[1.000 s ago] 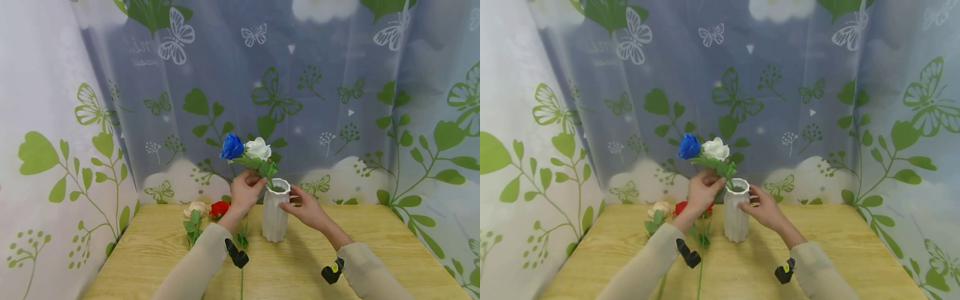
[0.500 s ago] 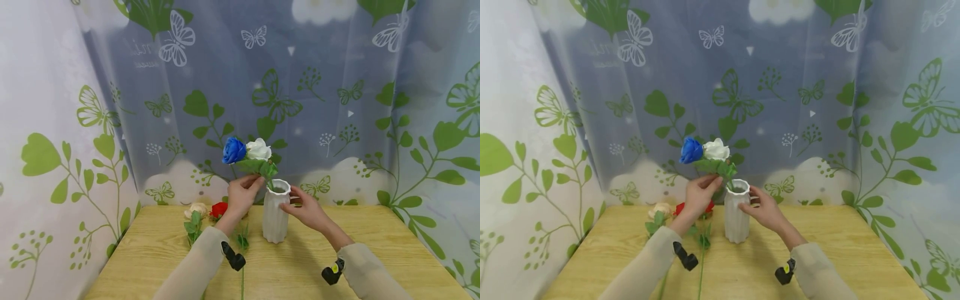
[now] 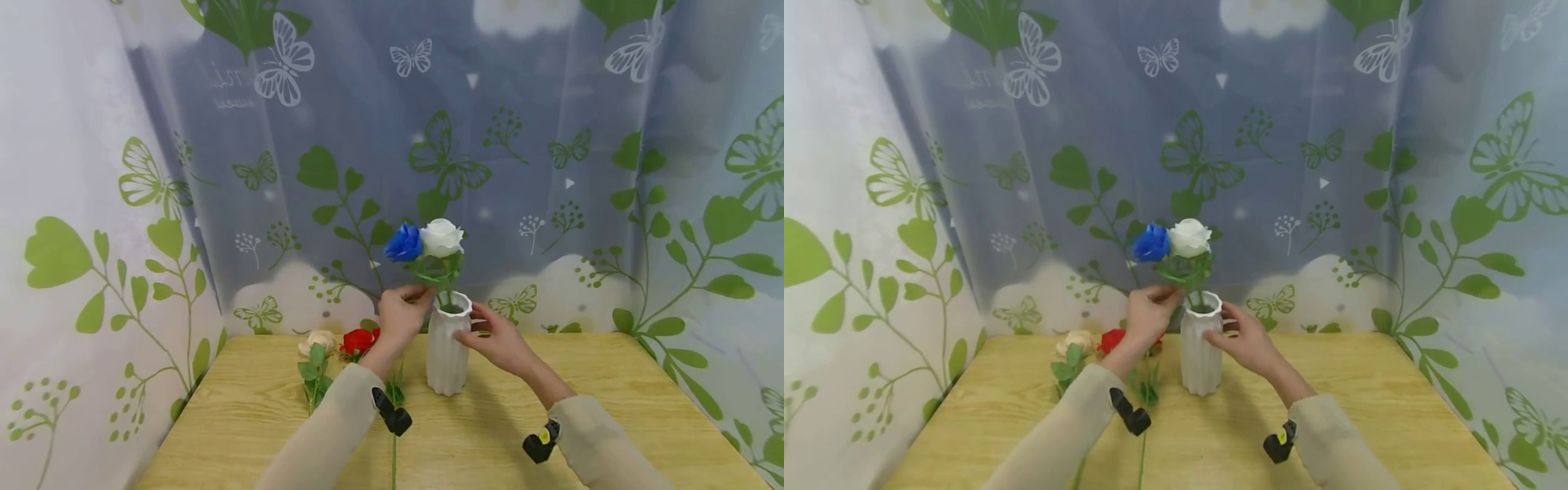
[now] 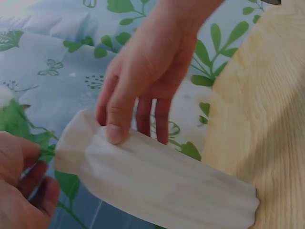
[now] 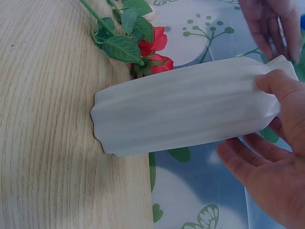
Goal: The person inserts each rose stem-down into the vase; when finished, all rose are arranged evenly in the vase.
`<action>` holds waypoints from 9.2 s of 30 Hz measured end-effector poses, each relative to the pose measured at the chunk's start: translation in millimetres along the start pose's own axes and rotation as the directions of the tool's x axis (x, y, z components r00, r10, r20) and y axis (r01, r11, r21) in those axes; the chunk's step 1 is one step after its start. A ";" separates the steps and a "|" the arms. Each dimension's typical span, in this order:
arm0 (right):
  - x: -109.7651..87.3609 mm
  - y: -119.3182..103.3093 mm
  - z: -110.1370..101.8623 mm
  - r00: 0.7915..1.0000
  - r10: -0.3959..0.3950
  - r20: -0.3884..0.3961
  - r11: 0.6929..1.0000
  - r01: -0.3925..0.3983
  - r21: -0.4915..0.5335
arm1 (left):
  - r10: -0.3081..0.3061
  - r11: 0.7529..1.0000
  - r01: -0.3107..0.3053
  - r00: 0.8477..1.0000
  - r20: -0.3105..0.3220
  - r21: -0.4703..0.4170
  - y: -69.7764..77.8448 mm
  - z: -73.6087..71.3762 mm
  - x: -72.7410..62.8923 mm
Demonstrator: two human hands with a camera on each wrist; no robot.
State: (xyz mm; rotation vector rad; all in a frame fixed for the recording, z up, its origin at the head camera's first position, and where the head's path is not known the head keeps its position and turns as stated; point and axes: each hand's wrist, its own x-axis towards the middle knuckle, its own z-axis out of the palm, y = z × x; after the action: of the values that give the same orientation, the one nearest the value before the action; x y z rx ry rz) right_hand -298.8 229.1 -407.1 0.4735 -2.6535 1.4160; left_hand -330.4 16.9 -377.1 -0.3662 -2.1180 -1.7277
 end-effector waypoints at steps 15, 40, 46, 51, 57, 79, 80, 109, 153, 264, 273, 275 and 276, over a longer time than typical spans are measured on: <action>-1.1 2.9 0.5 1.000 -0.020 0.007 1.000 0.020 0.013 | -0.207 0.977 0.210 0.976 0.073 -0.039 -5.7 5.0 -5.1; -0.6 0.1 1.8 1.000 -0.006 0.004 1.000 0.006 0.001 | -0.198 0.980 0.198 0.980 0.029 0.024 -7.8 6.0 -2.5; -1.0 -0.3 1.7 1.000 -0.006 0.012 1.000 0.006 0.004 | -0.204 0.978 0.207 0.972 0.120 -0.015 -10.8 -0.9 -6.2; -0.7 0.0 2.0 1.000 0.010 0.017 1.000 -0.010 0.000 | -0.189 0.978 0.202 0.959 0.210 -0.044 -15.8 -14.6 -12.2; -0.3 0.7 0.5 0.999 0.036 0.020 0.999 -0.036 -0.006 | -0.161 0.979 0.185 0.957 0.240 -0.081 -24.7 -41.1 -17.9; 0.4 -0.2 -1.0 1.000 0.024 0.018 1.000 -0.024 -0.005 | -0.407 0.904 0.421 0.902 0.145 -0.080 -82.0 -162.2 -46.6; 0.4 -0.2 -0.9 1.000 0.024 0.018 1.000 -0.024 -0.005 | -0.416 0.901 0.428 0.898 0.147 -0.068 -84.9 -165.3 -48.8; -0.6 -0.6 -0.8 0.999 0.030 0.023 1.000 -0.030 0.001 | -0.441 0.847 0.390 0.895 0.067 0.361 -138.9 -198.6 -76.8; 1.8 2.2 -1.0 1.000 0.026 0.008 1.000 -0.026 0.002 | -0.438 0.875 0.436 0.898 0.039 -0.211 -69.0 -172.3 -44.2; 1.1 3.5 1.0 1.000 0.018 -0.001 1.000 -0.018 0.005 | 0.044 0.997 -0.050 0.994 0.105 0.051 12.5 3.3 0.0; 0.1 3.9 0.5 1.000 0.022 -0.005 1.000 -0.022 0.001 | 0.044 0.999 -0.040 0.975 0.219 -0.023 9.2 -4.4 3.1; 0.2 3.9 0.3 1.000 0.019 -0.005 1.000 -0.019 -0.001 | 0.045 0.998 -0.035 0.972 0.229 -0.047 9.1 -6.3 3.7; 0.1 3.8 0.2 1.000 0.020 -0.006 1.000 -0.020 -0.001 | 0.052 0.998 -0.041 0.974 0.222 -0.054 8.8 -6.7 4.1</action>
State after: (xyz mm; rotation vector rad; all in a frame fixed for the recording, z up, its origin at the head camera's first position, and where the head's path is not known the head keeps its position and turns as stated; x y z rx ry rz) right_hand -300.1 230.9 -410.3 0.4432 -2.6620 1.4193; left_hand -329.4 12.0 -366.3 -0.6469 -2.2027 -1.7870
